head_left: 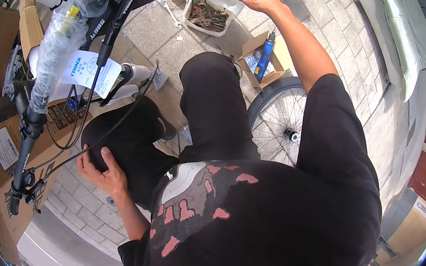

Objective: The person assembles a bicycle on a sidewalk. They attach and adjust the handlebar components, then unpack a box to retrieve a white disc brake rotor, which they place onto the front wheel hub.

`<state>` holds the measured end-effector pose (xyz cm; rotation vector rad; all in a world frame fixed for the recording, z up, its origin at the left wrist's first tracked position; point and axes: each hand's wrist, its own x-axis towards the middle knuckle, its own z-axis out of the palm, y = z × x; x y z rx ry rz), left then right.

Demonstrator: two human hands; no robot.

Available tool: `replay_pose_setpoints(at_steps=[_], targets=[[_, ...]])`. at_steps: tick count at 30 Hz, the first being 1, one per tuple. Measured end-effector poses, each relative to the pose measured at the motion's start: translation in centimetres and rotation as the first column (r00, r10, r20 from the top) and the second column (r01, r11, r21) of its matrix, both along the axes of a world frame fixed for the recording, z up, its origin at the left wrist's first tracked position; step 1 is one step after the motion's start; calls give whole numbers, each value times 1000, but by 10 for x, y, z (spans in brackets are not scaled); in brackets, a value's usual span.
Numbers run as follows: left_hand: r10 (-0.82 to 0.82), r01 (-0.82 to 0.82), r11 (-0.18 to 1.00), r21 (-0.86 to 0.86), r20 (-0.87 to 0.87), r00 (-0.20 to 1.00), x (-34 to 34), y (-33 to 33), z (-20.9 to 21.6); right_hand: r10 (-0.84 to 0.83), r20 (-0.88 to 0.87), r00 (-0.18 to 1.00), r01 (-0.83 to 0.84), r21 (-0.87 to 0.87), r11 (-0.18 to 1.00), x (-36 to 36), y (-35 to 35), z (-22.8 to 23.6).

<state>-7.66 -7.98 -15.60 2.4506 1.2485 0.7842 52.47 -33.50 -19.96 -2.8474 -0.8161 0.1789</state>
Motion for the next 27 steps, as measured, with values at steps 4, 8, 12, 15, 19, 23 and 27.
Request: replay_pose_setpoints(at_steps=[4,8,12,15,19,23,27], targets=[[-50,50,998,-26,7,999,10,5,5,96,-18,995,-97,-138,986,12,23,-26],[-78,78,997,3,-114,990,22,5,13,83,-97,992,-103,-233,967,31,31,-50],[-121,124,992,26,-93,988,29,8,11,154,-114,981,-176,-220,960,65,22,-66],[-113,114,993,12,-91,989,33,9,9,164,18,986,-158,-180,971,77,0,-77],[-90,90,996,-3,-86,992,28,8,8,195,84,977,-181,-148,972,78,-18,-75],[-84,84,996,0,-98,992,24,17,1,154,110,982,-138,-141,980,74,-49,-72],[-82,83,997,5,-109,991,26,22,-1,-28,70,997,38,-158,987,56,-78,-71]])
